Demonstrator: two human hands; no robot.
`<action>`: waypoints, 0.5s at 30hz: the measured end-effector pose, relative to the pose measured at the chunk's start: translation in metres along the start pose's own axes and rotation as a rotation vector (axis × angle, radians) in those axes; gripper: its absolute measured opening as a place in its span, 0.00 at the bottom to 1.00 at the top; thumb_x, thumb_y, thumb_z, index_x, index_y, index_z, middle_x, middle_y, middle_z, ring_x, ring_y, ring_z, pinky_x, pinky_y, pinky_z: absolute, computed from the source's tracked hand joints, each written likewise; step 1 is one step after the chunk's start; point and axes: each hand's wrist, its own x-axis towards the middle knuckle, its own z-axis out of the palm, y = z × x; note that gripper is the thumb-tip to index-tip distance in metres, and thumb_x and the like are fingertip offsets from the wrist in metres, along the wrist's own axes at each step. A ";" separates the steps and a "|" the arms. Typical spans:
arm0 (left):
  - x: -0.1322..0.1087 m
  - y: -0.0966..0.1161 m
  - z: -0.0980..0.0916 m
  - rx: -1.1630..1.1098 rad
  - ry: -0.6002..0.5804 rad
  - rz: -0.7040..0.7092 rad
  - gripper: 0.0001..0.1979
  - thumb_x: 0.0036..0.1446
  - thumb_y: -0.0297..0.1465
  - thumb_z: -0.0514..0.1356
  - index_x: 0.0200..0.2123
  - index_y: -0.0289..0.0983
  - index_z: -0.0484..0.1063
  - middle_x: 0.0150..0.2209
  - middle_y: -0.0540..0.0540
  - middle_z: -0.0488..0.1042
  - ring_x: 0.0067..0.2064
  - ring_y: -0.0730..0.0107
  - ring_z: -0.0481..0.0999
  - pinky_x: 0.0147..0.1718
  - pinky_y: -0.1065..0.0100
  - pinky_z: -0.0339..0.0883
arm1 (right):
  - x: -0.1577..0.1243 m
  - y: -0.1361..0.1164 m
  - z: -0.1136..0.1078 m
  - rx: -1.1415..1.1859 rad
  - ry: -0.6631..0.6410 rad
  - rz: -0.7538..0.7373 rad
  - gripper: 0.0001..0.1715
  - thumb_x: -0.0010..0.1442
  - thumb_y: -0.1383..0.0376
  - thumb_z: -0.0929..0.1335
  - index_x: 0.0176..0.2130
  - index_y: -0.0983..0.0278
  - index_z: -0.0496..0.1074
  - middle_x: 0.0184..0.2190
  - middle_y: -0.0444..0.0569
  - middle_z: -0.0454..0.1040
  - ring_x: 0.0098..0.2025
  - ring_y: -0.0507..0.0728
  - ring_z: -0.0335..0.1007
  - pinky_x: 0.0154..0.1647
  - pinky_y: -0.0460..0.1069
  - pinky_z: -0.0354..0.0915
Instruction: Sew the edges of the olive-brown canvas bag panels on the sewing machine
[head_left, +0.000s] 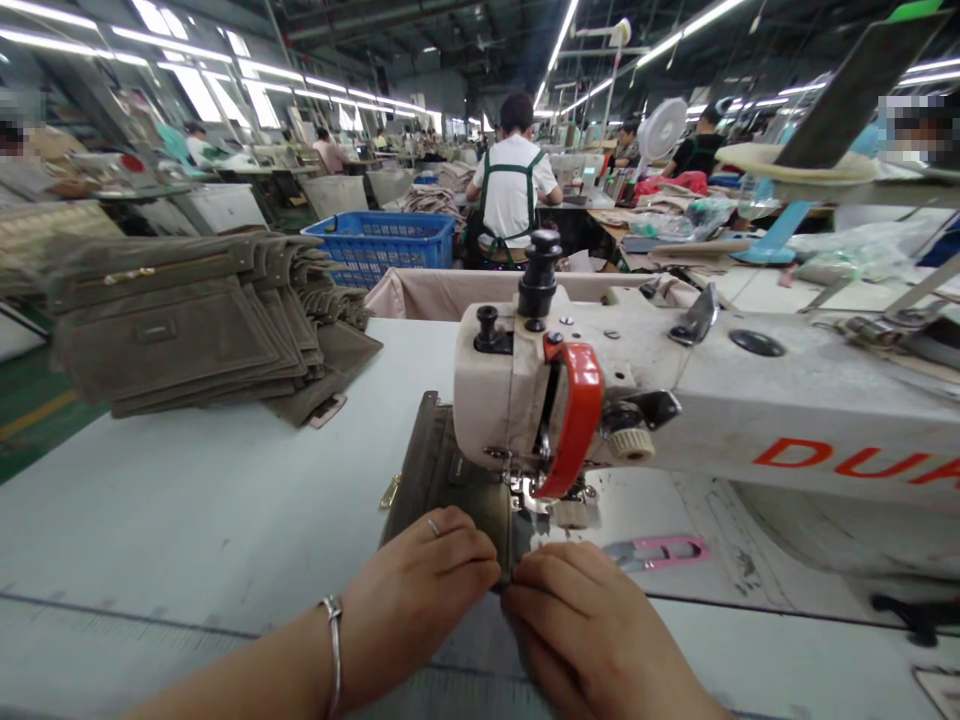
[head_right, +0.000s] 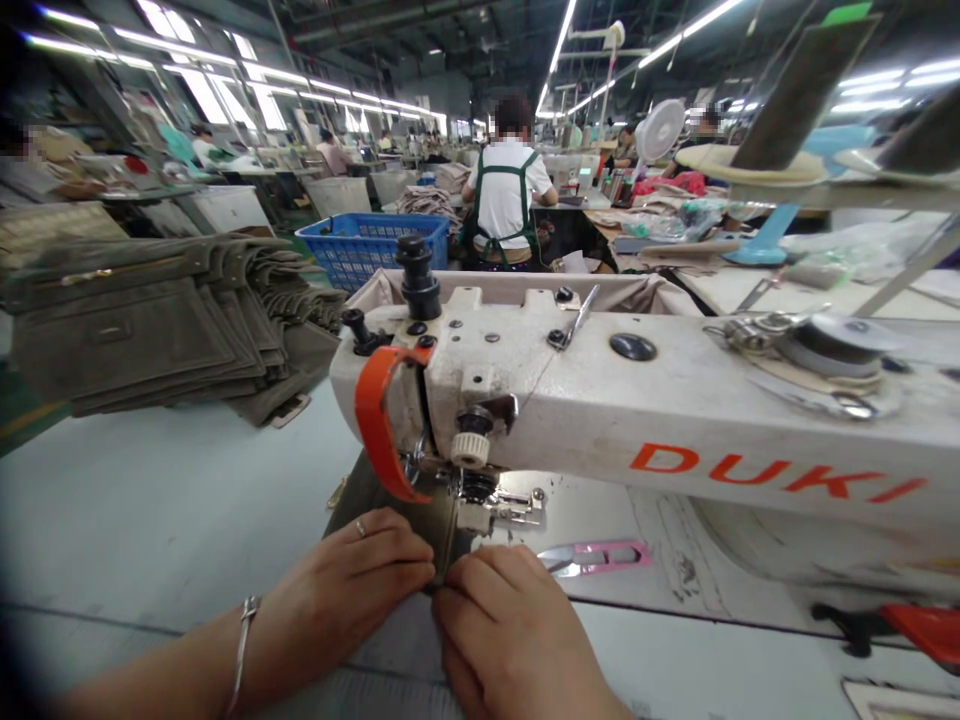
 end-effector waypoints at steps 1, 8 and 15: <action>0.001 0.001 0.000 0.009 -0.006 0.016 0.10 0.67 0.21 0.49 0.40 0.32 0.70 0.37 0.47 0.74 0.40 0.70 0.70 0.46 0.66 0.66 | 0.000 0.000 0.000 0.000 0.001 0.000 0.05 0.62 0.72 0.65 0.38 0.65 0.71 0.36 0.48 0.73 0.40 0.58 0.67 0.41 0.53 0.66; 0.002 -0.001 -0.005 0.020 0.010 0.055 0.10 0.67 0.23 0.50 0.41 0.34 0.72 0.37 0.46 0.76 0.41 0.70 0.73 0.46 0.67 0.67 | -0.002 0.003 0.008 -0.045 0.037 0.021 0.15 0.62 0.74 0.63 0.48 0.64 0.71 0.46 0.48 0.74 0.45 0.58 0.69 0.43 0.54 0.67; 0.003 -0.020 0.002 -0.037 0.034 0.033 0.10 0.66 0.23 0.52 0.41 0.34 0.73 0.40 0.47 0.78 0.43 0.72 0.75 0.51 0.69 0.65 | 0.008 0.003 -0.002 -0.078 0.019 0.042 0.19 0.61 0.72 0.65 0.52 0.62 0.69 0.49 0.47 0.74 0.45 0.59 0.69 0.46 0.55 0.68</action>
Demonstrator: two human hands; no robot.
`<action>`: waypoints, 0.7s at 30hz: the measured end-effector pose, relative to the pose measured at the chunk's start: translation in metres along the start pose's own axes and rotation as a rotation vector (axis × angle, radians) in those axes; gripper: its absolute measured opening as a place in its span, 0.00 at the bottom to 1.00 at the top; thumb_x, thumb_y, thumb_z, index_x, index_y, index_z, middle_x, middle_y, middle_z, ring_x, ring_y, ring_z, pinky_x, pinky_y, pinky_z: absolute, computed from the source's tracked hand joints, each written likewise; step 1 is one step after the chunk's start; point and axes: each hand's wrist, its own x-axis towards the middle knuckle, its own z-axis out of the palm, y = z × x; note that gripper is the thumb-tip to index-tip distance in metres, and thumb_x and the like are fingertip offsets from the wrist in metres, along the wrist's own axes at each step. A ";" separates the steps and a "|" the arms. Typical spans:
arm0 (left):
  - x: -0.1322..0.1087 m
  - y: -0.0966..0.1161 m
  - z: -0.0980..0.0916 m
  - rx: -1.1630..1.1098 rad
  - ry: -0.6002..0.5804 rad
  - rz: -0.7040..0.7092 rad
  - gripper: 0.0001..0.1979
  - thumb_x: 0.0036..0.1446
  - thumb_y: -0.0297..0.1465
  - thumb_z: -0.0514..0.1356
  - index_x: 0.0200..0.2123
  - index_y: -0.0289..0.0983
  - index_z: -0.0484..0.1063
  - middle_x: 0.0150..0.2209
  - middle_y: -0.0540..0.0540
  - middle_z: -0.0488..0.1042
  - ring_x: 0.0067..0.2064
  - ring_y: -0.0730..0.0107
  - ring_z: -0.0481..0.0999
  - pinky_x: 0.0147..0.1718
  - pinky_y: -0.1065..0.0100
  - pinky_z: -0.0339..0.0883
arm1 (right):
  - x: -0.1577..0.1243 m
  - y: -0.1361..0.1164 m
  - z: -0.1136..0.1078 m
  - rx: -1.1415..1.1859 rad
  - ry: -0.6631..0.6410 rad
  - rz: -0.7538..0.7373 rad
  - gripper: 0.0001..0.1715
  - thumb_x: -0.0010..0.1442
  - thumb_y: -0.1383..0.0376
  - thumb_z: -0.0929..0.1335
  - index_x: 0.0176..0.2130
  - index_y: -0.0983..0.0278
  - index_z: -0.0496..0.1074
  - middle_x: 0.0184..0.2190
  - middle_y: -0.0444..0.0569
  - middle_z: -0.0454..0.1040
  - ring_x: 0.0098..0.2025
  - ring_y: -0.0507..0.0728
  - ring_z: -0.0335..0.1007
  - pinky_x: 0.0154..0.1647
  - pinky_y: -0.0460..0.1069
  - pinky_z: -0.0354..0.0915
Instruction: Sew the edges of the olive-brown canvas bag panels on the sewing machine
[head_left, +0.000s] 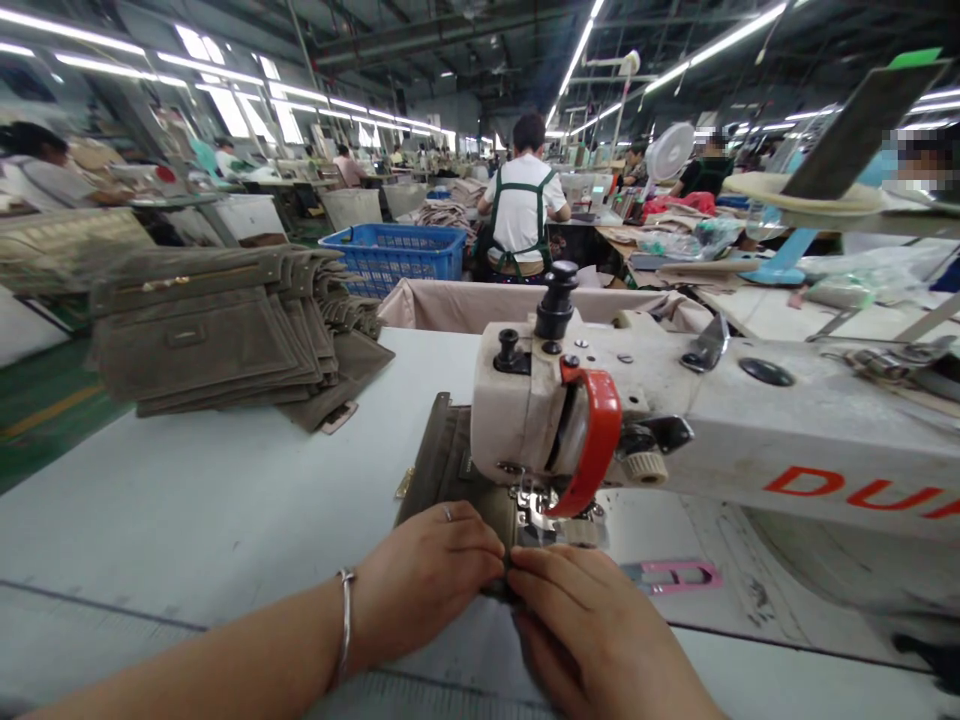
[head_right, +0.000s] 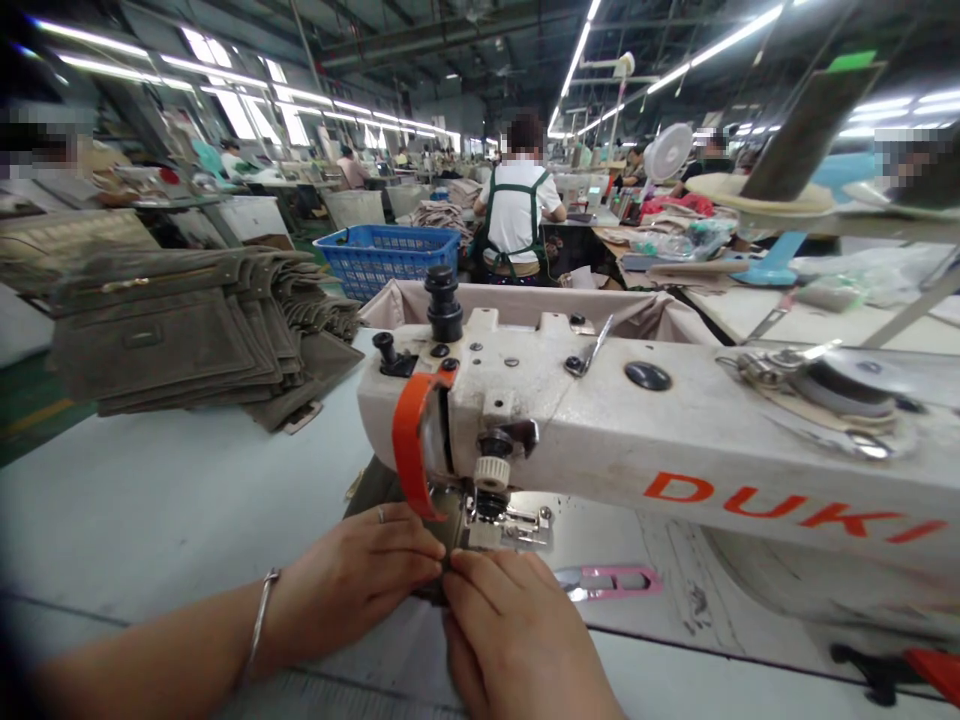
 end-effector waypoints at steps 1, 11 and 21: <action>0.000 -0.003 0.001 -0.002 0.002 -0.007 0.09 0.66 0.23 0.53 0.41 0.34 0.73 0.40 0.48 0.78 0.44 0.72 0.75 0.52 0.69 0.64 | 0.002 0.000 -0.001 -0.006 -0.016 0.012 0.20 0.60 0.72 0.65 0.52 0.61 0.69 0.48 0.47 0.74 0.45 0.59 0.69 0.46 0.55 0.69; 0.012 -0.024 -0.002 0.048 0.037 -0.056 0.10 0.63 0.23 0.54 0.41 0.37 0.76 0.42 0.47 0.79 0.44 0.70 0.76 0.50 0.70 0.68 | 0.008 0.016 0.004 -0.130 -0.073 0.141 0.19 0.60 0.68 0.65 0.52 0.60 0.70 0.44 0.52 0.72 0.44 0.64 0.68 0.43 0.60 0.71; 0.027 -0.044 -0.003 0.118 -0.075 -0.157 0.08 0.59 0.23 0.58 0.39 0.38 0.76 0.43 0.48 0.78 0.49 0.64 0.74 0.54 0.63 0.66 | 0.011 0.021 0.012 -0.155 0.004 0.153 0.18 0.61 0.69 0.63 0.51 0.62 0.70 0.45 0.55 0.72 0.44 0.65 0.68 0.41 0.60 0.70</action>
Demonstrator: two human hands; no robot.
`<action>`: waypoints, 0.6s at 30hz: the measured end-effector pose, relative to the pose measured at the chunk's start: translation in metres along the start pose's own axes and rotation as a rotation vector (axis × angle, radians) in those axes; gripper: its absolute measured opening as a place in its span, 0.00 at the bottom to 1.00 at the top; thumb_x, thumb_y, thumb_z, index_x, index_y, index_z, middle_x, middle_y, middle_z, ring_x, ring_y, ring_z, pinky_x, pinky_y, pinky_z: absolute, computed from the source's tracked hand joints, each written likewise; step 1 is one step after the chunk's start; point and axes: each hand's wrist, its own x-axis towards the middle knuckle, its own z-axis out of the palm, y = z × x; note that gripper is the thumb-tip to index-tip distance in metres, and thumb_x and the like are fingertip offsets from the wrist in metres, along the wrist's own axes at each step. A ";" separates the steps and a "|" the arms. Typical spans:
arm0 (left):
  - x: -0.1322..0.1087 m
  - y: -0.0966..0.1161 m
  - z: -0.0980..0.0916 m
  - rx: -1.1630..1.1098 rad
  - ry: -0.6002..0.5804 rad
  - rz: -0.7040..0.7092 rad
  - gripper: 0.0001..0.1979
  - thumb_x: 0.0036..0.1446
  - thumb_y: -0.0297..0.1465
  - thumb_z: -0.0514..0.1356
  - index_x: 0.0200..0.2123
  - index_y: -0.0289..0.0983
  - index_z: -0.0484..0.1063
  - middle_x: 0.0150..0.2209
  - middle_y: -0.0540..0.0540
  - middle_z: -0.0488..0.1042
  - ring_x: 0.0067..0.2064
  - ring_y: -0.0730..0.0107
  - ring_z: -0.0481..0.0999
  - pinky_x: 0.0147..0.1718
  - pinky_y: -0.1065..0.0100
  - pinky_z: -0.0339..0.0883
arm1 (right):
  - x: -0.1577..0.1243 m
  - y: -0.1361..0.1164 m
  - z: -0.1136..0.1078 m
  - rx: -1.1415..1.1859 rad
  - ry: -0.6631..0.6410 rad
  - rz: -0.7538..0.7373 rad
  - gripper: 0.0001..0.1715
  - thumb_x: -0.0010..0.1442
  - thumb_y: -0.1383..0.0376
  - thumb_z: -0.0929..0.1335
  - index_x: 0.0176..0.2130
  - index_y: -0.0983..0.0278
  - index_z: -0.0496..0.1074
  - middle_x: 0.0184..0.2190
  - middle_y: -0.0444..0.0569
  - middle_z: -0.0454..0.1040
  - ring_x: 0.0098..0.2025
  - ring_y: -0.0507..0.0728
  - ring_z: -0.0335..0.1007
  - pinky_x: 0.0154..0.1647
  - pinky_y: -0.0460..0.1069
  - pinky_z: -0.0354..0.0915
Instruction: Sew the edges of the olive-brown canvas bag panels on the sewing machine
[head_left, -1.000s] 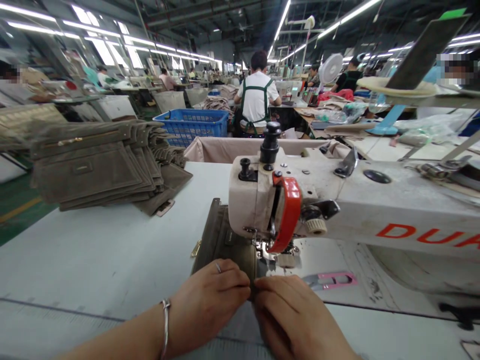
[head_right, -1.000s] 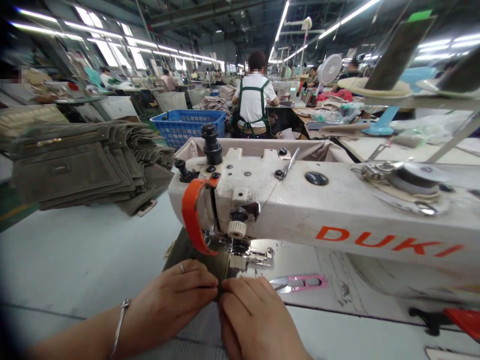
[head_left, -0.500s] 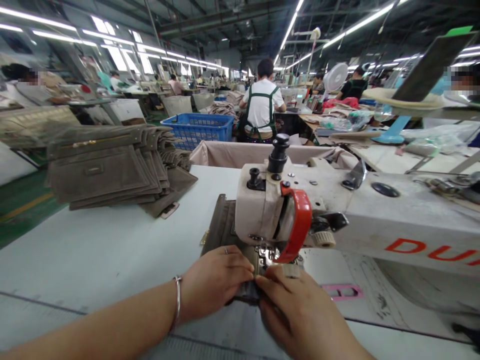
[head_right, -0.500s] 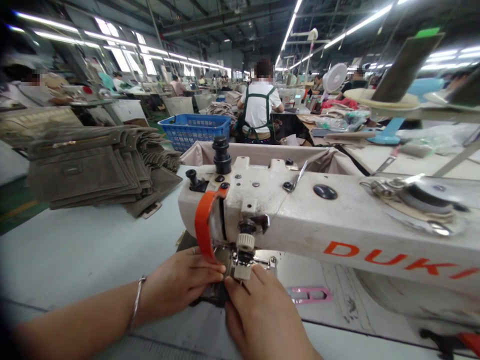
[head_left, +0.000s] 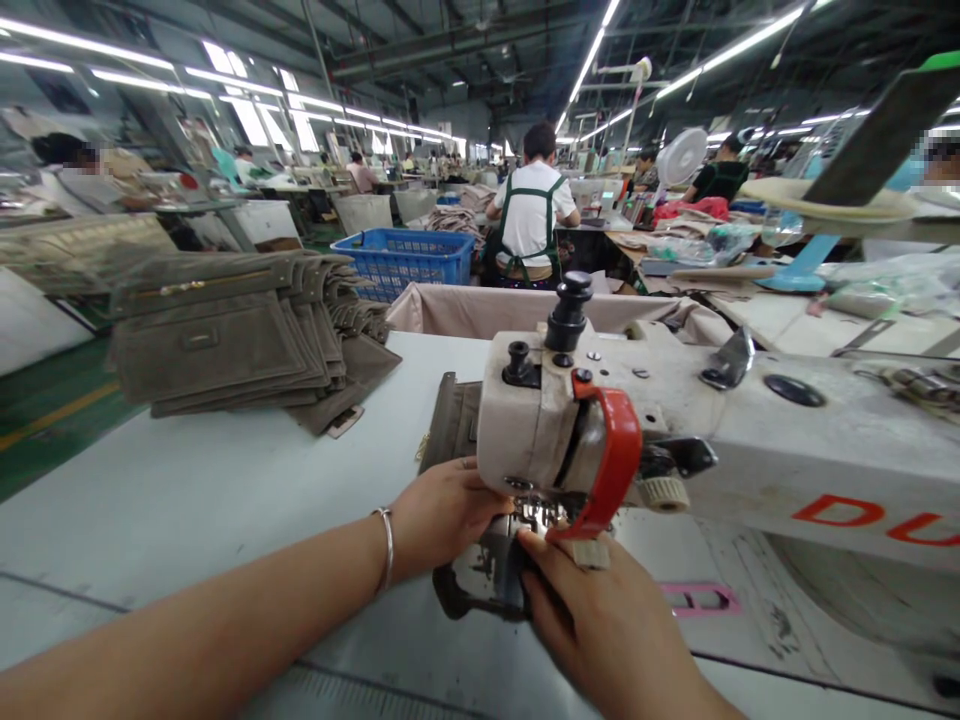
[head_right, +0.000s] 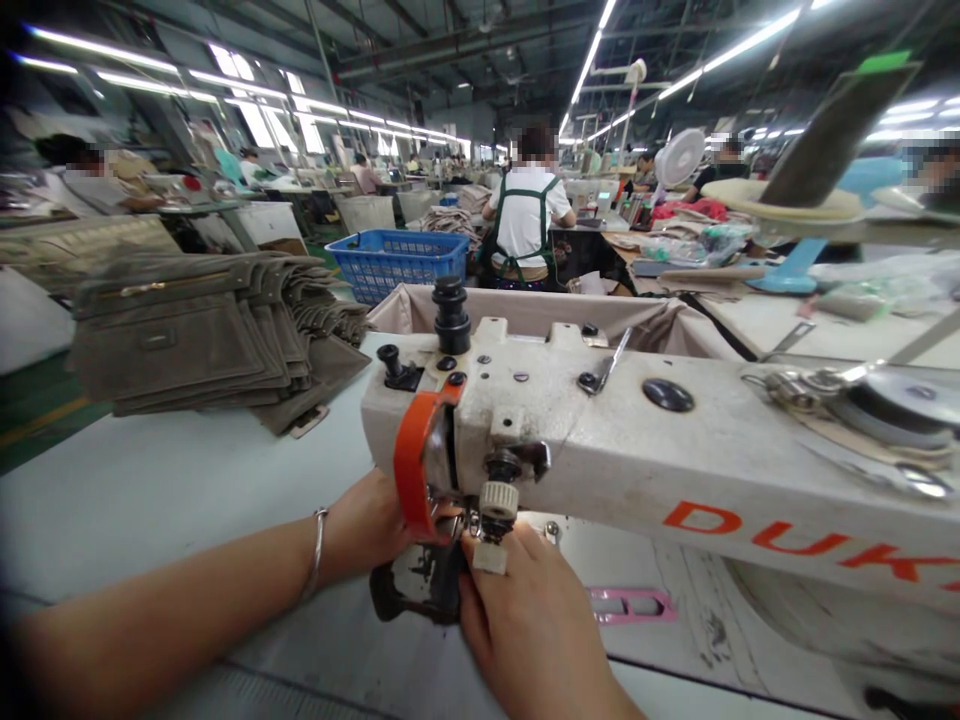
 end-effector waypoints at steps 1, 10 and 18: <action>0.000 -0.001 0.001 0.001 0.000 -0.013 0.08 0.60 0.23 0.58 0.39 0.38 0.76 0.44 0.48 0.78 0.50 0.64 0.74 0.55 0.63 0.65 | 0.000 0.000 0.000 0.001 0.006 -0.003 0.18 0.62 0.68 0.63 0.51 0.62 0.70 0.45 0.55 0.72 0.44 0.65 0.68 0.41 0.60 0.70; 0.002 0.009 -0.004 0.072 0.009 -0.037 0.10 0.60 0.22 0.56 0.41 0.37 0.75 0.42 0.45 0.78 0.49 0.59 0.73 0.51 0.59 0.67 | 0.003 -0.004 -0.006 0.056 -0.042 0.040 0.15 0.63 0.69 0.62 0.47 0.61 0.73 0.40 0.51 0.73 0.40 0.63 0.66 0.40 0.60 0.68; -0.011 0.046 -0.009 0.155 -0.051 -0.143 0.09 0.59 0.22 0.56 0.43 0.33 0.73 0.44 0.41 0.75 0.47 0.57 0.71 0.51 0.56 0.66 | 0.000 -0.003 -0.009 0.125 -0.012 0.024 0.13 0.62 0.71 0.63 0.44 0.62 0.74 0.38 0.50 0.72 0.40 0.61 0.65 0.40 0.57 0.66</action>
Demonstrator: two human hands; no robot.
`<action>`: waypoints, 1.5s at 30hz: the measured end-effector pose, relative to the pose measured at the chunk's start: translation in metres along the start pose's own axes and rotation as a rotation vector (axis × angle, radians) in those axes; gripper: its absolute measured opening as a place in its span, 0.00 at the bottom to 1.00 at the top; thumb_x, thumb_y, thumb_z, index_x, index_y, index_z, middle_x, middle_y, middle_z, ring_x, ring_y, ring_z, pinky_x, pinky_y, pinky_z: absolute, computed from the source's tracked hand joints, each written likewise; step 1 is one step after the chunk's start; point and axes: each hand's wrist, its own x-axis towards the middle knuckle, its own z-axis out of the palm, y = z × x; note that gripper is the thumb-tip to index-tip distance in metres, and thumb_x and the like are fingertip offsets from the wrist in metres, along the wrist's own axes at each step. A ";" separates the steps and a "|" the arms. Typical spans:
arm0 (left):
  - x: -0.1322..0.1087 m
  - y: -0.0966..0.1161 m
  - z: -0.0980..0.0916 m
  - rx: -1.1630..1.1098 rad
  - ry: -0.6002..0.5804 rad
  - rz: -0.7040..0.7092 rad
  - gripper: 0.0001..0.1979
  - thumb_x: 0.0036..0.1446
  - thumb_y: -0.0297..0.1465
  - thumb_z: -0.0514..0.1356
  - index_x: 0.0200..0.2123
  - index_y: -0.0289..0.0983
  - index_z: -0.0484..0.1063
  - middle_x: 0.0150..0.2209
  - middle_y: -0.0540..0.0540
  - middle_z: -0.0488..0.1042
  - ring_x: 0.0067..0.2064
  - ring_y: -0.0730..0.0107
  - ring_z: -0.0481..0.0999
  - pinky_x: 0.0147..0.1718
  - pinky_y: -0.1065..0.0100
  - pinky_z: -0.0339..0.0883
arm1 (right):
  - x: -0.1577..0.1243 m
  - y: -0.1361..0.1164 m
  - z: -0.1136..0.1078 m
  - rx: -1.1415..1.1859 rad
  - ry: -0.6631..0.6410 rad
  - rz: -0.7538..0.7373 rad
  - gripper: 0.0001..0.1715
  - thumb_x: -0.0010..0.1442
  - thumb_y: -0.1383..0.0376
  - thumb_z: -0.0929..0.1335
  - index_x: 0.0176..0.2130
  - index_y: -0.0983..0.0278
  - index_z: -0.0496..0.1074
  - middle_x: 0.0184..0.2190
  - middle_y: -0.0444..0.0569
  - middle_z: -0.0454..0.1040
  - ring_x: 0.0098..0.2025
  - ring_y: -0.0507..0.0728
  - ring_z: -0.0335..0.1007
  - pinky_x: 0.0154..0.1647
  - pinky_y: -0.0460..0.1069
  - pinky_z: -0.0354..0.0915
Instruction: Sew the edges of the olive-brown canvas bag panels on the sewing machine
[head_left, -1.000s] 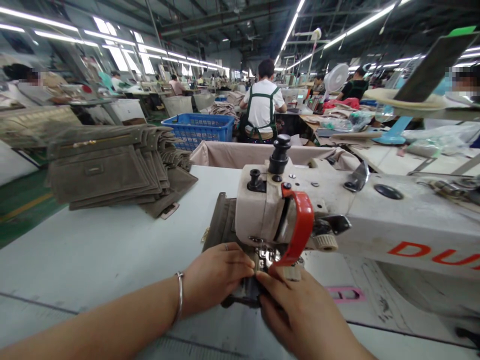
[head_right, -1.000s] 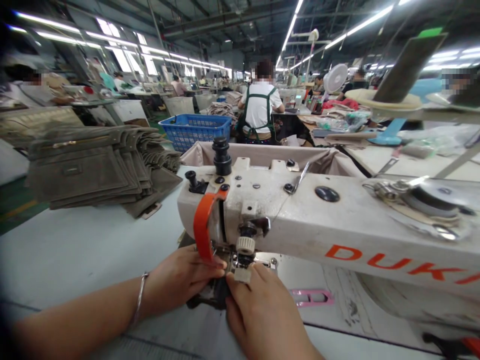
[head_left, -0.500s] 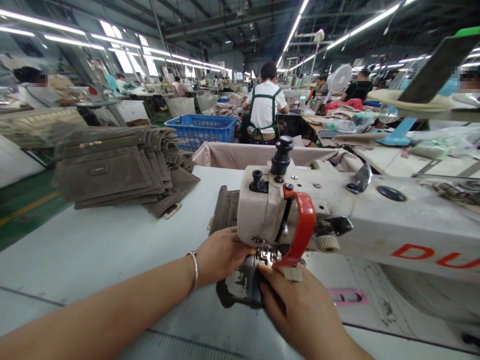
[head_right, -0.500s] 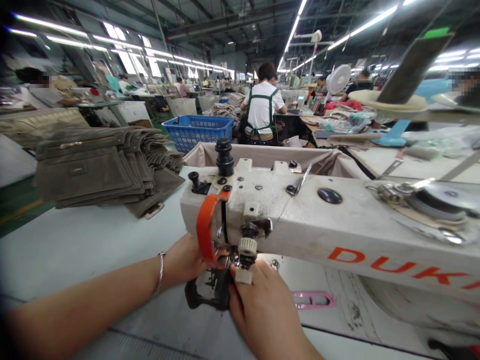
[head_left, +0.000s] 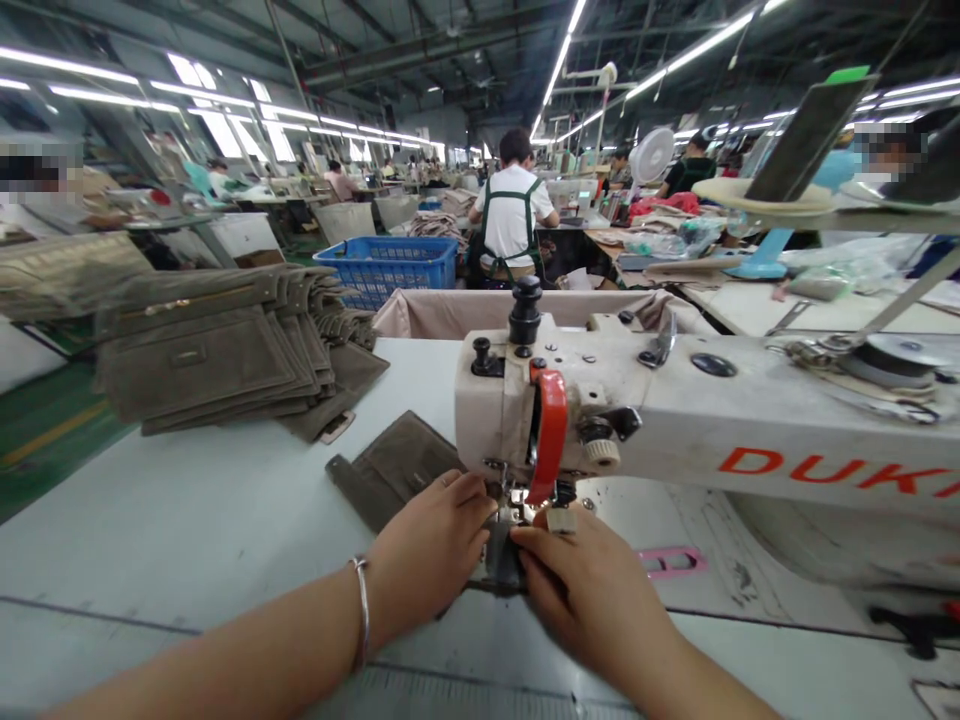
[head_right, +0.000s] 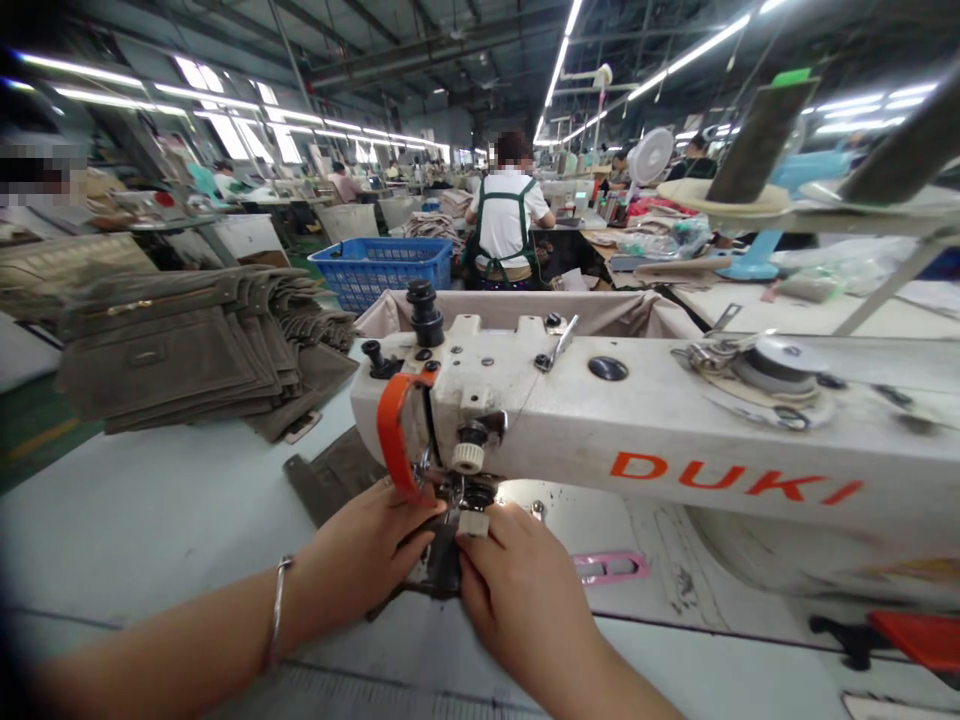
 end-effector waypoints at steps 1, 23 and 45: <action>-0.001 0.002 0.000 -0.016 -0.013 -0.026 0.09 0.59 0.23 0.57 0.43 0.33 0.73 0.44 0.41 0.75 0.48 0.57 0.71 0.51 0.55 0.66 | 0.000 0.000 0.000 0.005 -0.003 0.000 0.13 0.62 0.71 0.63 0.44 0.62 0.74 0.37 0.51 0.72 0.40 0.61 0.65 0.40 0.56 0.66; -0.060 0.046 0.023 -0.157 0.226 0.027 0.12 0.59 0.27 0.58 0.46 0.35 0.73 0.44 0.42 0.77 0.45 0.58 0.75 0.47 0.58 0.74 | -0.009 0.001 -0.004 -0.006 0.024 -0.224 0.22 0.55 0.79 0.64 0.46 0.61 0.74 0.47 0.48 0.75 0.44 0.56 0.69 0.46 0.53 0.69; -0.008 -0.006 0.014 -0.231 0.167 0.095 0.11 0.55 0.23 0.60 0.43 0.36 0.74 0.44 0.45 0.77 0.47 0.64 0.73 0.50 0.60 0.69 | -0.004 0.001 0.004 -0.089 -0.120 0.041 0.25 0.59 0.77 0.60 0.53 0.63 0.69 0.43 0.56 0.68 0.46 0.66 0.62 0.46 0.64 0.67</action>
